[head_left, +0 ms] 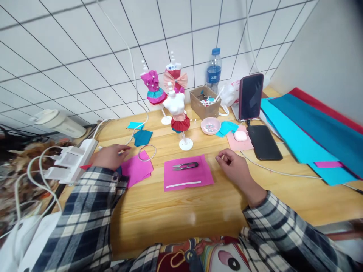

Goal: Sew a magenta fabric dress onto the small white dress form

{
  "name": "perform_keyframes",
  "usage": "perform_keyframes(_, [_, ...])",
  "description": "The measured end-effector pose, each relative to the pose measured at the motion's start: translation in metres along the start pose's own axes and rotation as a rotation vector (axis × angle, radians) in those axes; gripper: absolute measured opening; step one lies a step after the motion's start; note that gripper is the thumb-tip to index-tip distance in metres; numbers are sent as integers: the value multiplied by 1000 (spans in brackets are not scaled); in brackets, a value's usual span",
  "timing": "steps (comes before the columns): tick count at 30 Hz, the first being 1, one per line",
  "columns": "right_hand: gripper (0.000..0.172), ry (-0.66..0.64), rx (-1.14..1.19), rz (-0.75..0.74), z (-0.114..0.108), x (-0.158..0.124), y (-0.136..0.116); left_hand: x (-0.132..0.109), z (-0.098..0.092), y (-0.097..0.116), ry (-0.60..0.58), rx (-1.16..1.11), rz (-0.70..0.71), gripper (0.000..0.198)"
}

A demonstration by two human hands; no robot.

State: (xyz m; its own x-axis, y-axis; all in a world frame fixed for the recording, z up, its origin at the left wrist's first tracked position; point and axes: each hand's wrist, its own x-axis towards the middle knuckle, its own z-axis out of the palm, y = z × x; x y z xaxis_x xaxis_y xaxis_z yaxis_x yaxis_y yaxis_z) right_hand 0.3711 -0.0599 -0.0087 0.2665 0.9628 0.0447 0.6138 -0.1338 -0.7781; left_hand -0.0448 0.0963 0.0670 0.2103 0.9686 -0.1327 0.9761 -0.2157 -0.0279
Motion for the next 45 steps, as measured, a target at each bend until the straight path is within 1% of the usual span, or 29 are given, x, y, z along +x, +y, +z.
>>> perform_keyframes(3, [16, -11, -5, 5, 4, 1, 2, 10, 13, 15, -19, -50, 172, 40])
perform_keyframes(5, [17, -15, -5, 2, 5, 2, 4, 10, 21, 29, -40, -69, 238, 36])
perform_keyframes(7, [16, -19, -9, -1, 6, 3, 4, 5, 27, 41, -38, -82, 242, 31])
perform_keyframes(10, [15, -31, -26, -5, 6, 3, 3, -8, 29, 49, 2, -100, 198, 30])
perform_keyframes(12, [15, -41, -40, -12, 6, 3, 3, -16, 30, 51, 15, -125, 183, 28])
perform_keyframes(15, [15, -49, -41, -18, 7, 4, 2, -22, 33, 51, 0, -171, 168, 20])
perform_keyframes(20, [16, -62, -24, 0, 9, 4, 7, -23, 42, 49, -27, -254, 115, 22])
perform_keyframes(25, [17, -69, -39, 3, 10, 4, 8, -22, 46, 53, -21, -333, 115, 22])
perform_keyframes(27, [17, -78, -52, 3, 10, 4, 7, -21, 48, 54, 4, -372, 92, 15])
perform_keyframes(28, [17, -84, -58, 2, 10, 4, 6, -20, 49, 53, 22, -399, 74, 15])
perform_keyframes(32, [17, -86, -52, -3, 10, 4, 7, -16, 51, 48, 133, -589, 35, 32])
perform_keyframes(35, [17, -43, -35, -31, 8, 1, 6, -23, 42, 47, 235, -745, 40, 37])
perform_keyframes(37, [16, 10, -40, -61, 6, -5, -1, -35, 30, 51, 303, -870, 48, 38])
perform_keyframes(39, [15, 45, -44, -115, 3, -15, -18, -53, 16, 62, 341, -1068, 73, 38])
perform_keyframes(40, [15, 40, -37, -160, 2, -21, -29, -63, 10, 71, 325, -1140, 88, 37])
perform_keyframes(42, [14, -23, 13, -318, 2, -31, -55, -83, 2, 92, 252, -1243, 107, 35])
perform_keyframes(44, [22, -85, 60, -484, 4, -37, -81, -98, 2, 117, 152, -1321, 119, 33])
perform_keyframes(45, [30, -81, 80, -548, 6, -38, -92, -104, 4, 128, 94, -1359, 139, 33])
